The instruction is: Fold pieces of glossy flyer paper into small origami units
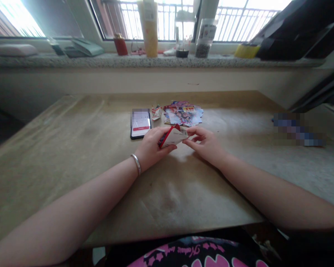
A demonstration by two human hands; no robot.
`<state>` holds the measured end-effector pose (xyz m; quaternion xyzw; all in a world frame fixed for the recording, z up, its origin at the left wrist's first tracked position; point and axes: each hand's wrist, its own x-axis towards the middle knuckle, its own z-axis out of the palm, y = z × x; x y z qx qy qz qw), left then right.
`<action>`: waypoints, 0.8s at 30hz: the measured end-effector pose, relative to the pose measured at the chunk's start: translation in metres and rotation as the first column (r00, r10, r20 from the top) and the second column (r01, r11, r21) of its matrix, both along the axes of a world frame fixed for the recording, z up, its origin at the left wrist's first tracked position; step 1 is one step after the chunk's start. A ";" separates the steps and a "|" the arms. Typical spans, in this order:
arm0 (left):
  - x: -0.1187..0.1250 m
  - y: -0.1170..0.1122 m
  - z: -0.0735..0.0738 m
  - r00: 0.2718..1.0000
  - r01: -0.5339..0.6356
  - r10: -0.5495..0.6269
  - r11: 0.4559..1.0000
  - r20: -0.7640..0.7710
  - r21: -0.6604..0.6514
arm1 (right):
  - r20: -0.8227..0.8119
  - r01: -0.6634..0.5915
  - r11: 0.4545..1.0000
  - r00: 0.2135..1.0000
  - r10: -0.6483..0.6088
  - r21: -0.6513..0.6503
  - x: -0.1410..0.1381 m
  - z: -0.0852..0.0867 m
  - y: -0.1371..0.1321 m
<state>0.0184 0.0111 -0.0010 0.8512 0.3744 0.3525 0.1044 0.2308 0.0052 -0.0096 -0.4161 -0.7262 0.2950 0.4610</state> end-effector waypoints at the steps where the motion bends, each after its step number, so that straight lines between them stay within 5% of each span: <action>1: 0.000 0.000 0.000 1.000 0.010 -0.010 1.000 0.003 0.011 | 0.011 -0.003 1.000 1.000 0.003 0.012 0.000 0.000 0.000; 14: -0.002 0.000 0.000 0.998 0.062 -0.060 0.982 -0.017 0.178 | 0.069 0.046 0.988 0.996 -0.057 0.150 -0.001 0.004 -0.003; 24: -0.002 0.003 -0.007 1.000 -0.010 0.011 0.997 -0.007 0.074 | -0.093 0.036 0.987 0.994 -0.050 -0.154 -0.003 -0.003 0.004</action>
